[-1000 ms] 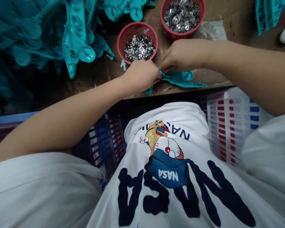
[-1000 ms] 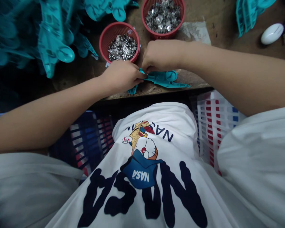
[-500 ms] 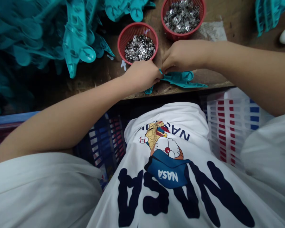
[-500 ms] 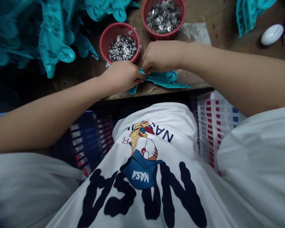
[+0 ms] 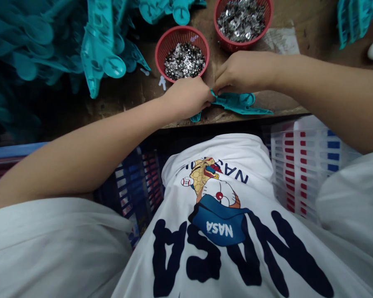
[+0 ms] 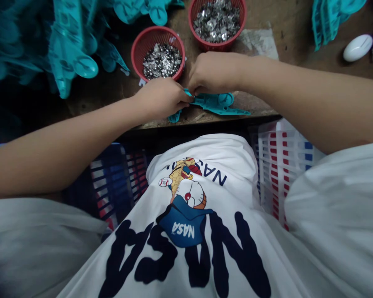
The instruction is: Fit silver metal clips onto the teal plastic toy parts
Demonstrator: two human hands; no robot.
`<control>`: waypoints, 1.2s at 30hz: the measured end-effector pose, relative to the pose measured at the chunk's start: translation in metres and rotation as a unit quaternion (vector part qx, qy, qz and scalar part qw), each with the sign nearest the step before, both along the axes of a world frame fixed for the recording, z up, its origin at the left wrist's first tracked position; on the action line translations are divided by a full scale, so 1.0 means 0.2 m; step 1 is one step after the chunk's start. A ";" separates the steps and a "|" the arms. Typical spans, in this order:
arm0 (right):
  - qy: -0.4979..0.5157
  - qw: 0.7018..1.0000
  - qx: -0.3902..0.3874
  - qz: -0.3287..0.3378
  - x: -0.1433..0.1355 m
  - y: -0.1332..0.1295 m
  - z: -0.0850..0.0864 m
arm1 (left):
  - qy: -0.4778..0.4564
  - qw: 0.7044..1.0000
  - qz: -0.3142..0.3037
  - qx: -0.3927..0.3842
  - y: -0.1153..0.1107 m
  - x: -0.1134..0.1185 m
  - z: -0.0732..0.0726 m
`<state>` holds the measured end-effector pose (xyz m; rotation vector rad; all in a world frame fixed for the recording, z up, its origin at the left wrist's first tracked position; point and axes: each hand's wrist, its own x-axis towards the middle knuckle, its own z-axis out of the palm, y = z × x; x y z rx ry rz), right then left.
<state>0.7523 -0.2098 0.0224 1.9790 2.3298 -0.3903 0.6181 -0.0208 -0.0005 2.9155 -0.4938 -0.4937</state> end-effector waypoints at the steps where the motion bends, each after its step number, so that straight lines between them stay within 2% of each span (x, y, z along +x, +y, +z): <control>1: -0.009 1.000 0.000 -0.005 -0.01 0.00 0.00 | 0.000 1.000 0.001 0.002 0.00 0.00 0.00; 5: -0.062 0.997 -0.024 -0.032 -0.05 -0.02 0.01 | 0.008 1.000 0.012 0.013 -0.02 0.00 0.01; 8: -0.096 0.994 -0.048 -0.034 -0.08 -0.02 0.03 | 0.019 0.999 0.016 0.025 -0.04 -0.01 0.05; 14: -0.138 0.989 -0.052 0.026 -0.06 -0.01 0.05 | 0.033 0.996 -0.004 0.080 -0.07 -0.02 0.12; 18: -0.161 0.984 -0.060 0.051 -0.06 0.00 0.04 | 0.043 0.996 0.008 0.072 -0.06 -0.02 0.11; 24: -0.158 0.983 -0.087 0.017 -0.10 0.01 0.07 | 0.041 0.996 0.001 0.076 -0.07 -0.02 0.09; 32: -0.190 0.978 -0.072 0.054 -0.09 0.00 0.05 | 0.042 0.998 -0.005 0.047 -0.02 -0.01 0.05; 36: -0.175 0.981 -0.072 0.030 -0.10 0.01 0.05 | 0.044 0.998 -0.002 0.042 0.00 0.00 0.04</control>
